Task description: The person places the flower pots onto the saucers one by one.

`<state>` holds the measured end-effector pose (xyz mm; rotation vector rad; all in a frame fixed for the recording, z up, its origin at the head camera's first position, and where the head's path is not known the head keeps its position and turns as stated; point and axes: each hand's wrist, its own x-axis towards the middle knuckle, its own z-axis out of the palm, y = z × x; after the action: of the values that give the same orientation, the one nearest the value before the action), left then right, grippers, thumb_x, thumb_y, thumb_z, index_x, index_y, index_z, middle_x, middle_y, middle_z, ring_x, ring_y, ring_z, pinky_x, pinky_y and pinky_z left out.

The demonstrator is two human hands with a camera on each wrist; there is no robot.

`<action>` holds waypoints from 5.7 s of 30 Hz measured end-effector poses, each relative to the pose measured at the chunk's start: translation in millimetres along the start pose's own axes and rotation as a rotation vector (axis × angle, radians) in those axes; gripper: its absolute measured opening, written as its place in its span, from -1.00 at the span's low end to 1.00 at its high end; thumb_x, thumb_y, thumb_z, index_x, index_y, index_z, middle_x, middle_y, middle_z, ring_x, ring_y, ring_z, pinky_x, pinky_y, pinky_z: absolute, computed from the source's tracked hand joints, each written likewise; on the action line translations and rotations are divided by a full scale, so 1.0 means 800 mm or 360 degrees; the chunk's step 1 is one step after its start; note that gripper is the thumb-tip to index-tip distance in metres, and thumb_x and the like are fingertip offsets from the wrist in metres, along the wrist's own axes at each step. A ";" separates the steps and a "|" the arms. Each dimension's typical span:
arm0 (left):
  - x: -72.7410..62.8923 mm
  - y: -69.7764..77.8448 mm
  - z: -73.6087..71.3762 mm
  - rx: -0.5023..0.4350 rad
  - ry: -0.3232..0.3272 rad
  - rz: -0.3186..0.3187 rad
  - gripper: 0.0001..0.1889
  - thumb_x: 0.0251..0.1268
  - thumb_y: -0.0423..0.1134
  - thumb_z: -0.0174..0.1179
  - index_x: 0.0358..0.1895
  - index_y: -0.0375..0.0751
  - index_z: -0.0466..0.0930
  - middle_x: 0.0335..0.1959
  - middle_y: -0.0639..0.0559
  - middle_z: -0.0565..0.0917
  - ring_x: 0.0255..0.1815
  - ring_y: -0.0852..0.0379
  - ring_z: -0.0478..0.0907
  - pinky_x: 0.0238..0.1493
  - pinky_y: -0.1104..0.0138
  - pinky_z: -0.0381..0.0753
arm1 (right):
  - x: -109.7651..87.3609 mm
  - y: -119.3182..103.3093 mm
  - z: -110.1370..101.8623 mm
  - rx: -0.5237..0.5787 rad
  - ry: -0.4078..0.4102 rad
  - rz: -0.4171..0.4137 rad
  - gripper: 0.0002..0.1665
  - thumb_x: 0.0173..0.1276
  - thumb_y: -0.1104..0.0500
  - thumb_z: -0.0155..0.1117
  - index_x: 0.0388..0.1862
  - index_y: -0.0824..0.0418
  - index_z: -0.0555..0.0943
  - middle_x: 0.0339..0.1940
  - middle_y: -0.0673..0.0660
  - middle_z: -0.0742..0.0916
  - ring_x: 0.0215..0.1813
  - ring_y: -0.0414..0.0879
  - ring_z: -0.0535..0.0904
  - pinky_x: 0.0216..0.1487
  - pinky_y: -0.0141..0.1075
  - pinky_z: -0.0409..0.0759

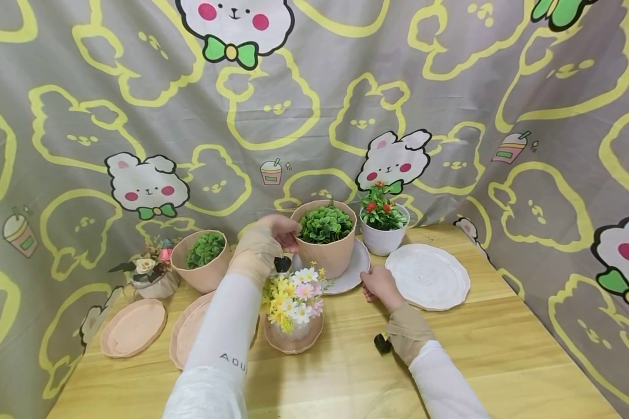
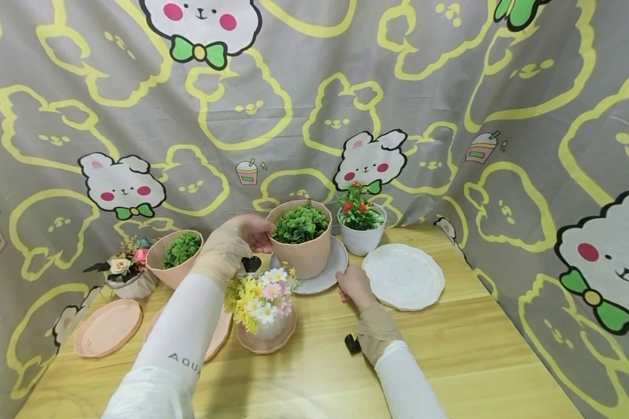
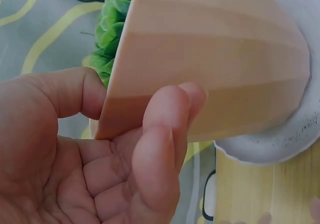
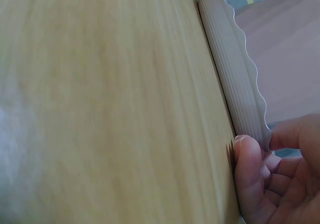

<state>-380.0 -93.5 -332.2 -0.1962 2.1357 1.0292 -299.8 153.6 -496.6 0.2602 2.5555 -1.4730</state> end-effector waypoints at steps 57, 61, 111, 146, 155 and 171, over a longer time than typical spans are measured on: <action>-0.162 -0.013 0.002 0.0183 0.0308 0.0895 -0.74 0.45 -0.19 -0.07 -0.18 -0.30 0.54 -0.47 0.01 0.59 -0.44 0.15 0.55 -0.40 0.37 0.50 | -0.060 -0.012 -0.055 -0.0186 -0.0088 -0.0179 -0.60 0.48 0.13 -0.01 -0.41 0.43 0.54 -0.62 0.18 0.63 -0.59 -0.10 0.59 -0.51 -0.25 0.68; -0.170 -0.022 0.018 0.0128 0.0396 0.0974 -0.74 0.44 -0.22 -0.08 -0.15 -0.31 0.57 -0.41 -0.03 0.64 -0.37 0.12 0.58 -0.35 0.37 0.55 | -0.071 -0.008 -0.070 -0.0266 -0.0040 -0.0280 -0.60 0.49 0.11 0.02 -0.41 0.41 0.54 -0.61 0.21 0.65 -0.57 -0.07 0.58 -0.49 -0.24 0.66; -0.116 -0.019 0.227 -0.0296 0.0373 0.1492 -0.80 0.44 -0.22 0.08 -0.25 -0.28 0.63 -0.37 -0.17 0.73 -0.43 0.23 0.63 -0.33 0.47 0.62 | -0.078 0.059 -0.194 -0.0311 0.0380 -0.0266 -0.50 0.55 0.02 -0.10 -0.11 0.48 0.52 -0.39 0.29 0.69 -0.49 -0.11 0.57 -0.46 -0.28 0.61; 0.020 -0.057 0.295 -0.0845 0.0168 0.0922 -0.78 0.38 -0.24 0.04 -0.23 -0.33 0.61 -0.46 -0.03 0.70 -0.52 0.22 0.59 -0.43 0.41 0.59 | -0.065 0.107 -0.222 -0.0496 0.0503 -0.0076 -0.52 0.38 0.19 0.00 0.05 0.61 0.45 -0.06 0.55 0.57 -0.09 0.30 0.51 -0.23 -0.20 0.45; 0.040 -0.072 0.303 -0.0935 0.0112 0.0867 -0.79 0.30 -0.25 0.08 -0.23 -0.34 0.63 -0.48 0.01 0.70 -0.57 0.25 0.57 -0.47 0.45 0.58 | -0.067 0.110 -0.224 -0.0572 0.0496 -0.0123 -0.55 0.30 0.30 -0.11 0.00 0.65 0.47 -0.04 0.60 0.56 -0.06 0.39 0.50 -0.08 0.07 0.50; 0.047 -0.078 0.307 -0.0893 0.0063 0.0829 -0.79 0.31 -0.27 0.05 -0.22 -0.34 0.61 -0.49 0.02 0.66 -0.57 0.24 0.56 -0.49 0.46 0.60 | -0.066 0.109 -0.228 -0.0590 0.0434 -0.0007 -0.62 0.28 0.35 0.01 -0.01 0.62 0.48 -0.10 0.56 0.59 -0.11 0.33 0.52 -0.20 -0.09 0.51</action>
<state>-243.0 49.8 -494.1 0.0866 1.9214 1.9326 -240.5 351.6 -466.7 0.4236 2.9793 -0.9913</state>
